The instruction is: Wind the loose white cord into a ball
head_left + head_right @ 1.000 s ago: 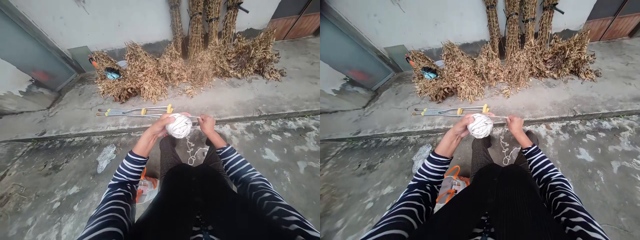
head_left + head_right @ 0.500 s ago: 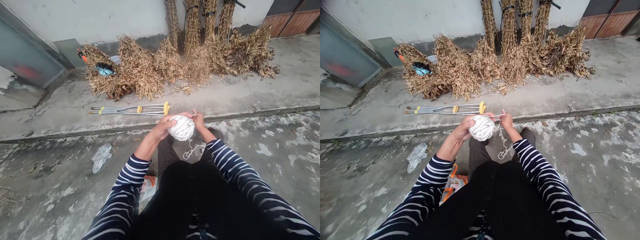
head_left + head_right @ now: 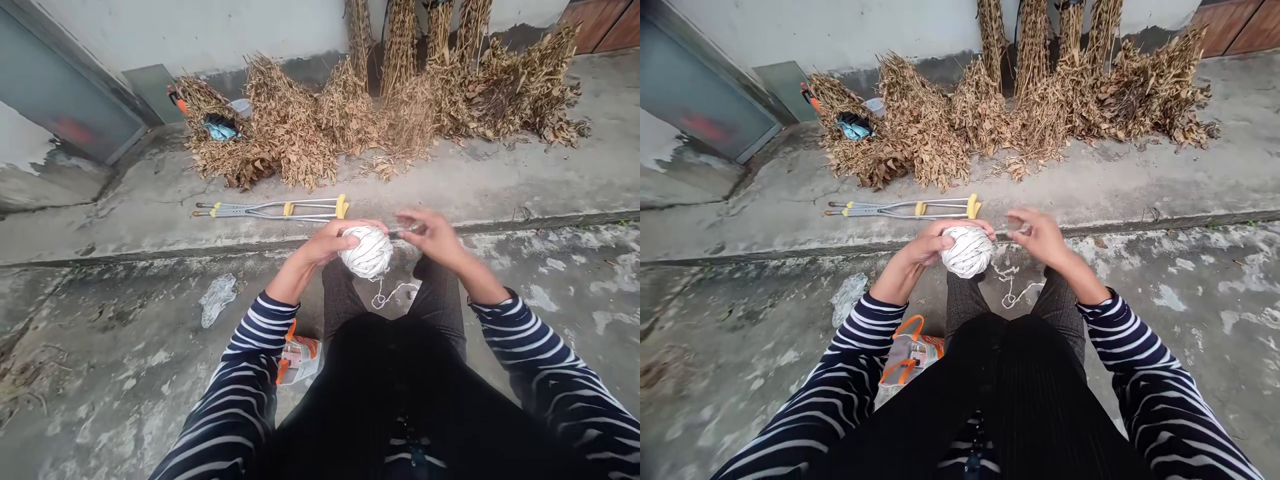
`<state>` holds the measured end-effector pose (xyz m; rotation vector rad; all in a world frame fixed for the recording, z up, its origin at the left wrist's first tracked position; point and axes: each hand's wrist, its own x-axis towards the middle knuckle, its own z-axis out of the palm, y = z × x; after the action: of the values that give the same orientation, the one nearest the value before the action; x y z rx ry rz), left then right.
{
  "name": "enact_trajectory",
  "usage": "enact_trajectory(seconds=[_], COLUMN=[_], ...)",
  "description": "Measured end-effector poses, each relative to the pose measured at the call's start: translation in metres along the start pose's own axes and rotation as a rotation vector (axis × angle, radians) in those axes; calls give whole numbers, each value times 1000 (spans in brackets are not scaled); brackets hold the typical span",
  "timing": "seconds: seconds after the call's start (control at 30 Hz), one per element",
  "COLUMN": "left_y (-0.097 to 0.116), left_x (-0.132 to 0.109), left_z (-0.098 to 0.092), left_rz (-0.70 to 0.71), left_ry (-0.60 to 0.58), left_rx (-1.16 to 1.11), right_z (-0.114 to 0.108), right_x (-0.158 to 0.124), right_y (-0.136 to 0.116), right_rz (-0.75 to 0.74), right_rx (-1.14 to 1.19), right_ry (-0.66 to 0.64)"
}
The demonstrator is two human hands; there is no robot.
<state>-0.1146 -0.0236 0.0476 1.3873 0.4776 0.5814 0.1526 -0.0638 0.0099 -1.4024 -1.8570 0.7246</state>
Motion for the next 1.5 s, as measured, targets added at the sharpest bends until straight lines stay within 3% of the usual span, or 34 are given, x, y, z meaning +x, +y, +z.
enact_trajectory(seconds=[0.1,0.17,0.27,0.4,0.73,0.87,0.97,1.07,1.17,1.37,1.5], left_y=[-7,-11,-14,-7,0,4,5,3,-2,-4,-1], left_x=[4,5,5,5,9,8,6,5,5,6,6], left_z=[0,-2,-5,-4,-4,-11,-13,-11,-7,1,5], left_rz=[-20,-35,-78,-111,-78,-125,-147,-171,-190,-191,-172], left_ry=[40,83,75,-27,-129,-116,-107,-104,-103,-53,-19], left_rx=[-19,-41,-60,-19,126,195,188,133,84,13,8], right_z=[-15,-15,-13,-21,-47,-45,-43,-39,-34,-26,-22], right_x=[4,8,13,18,20,21,11,1,-3,1,0], right_y=[-30,-41,-44,-43,-49,-49,-49,-44,-36,-21,-15], right_rz=[-383,-485,-400,-229,-103,-131,-197,-385,-578,-655,-662], right_rx=[181,226,288,431,553,536,386,155,-7,-384,-499], right_ry=[62,31,-104,-380,-628,-549,-377,-133,16,115,166])
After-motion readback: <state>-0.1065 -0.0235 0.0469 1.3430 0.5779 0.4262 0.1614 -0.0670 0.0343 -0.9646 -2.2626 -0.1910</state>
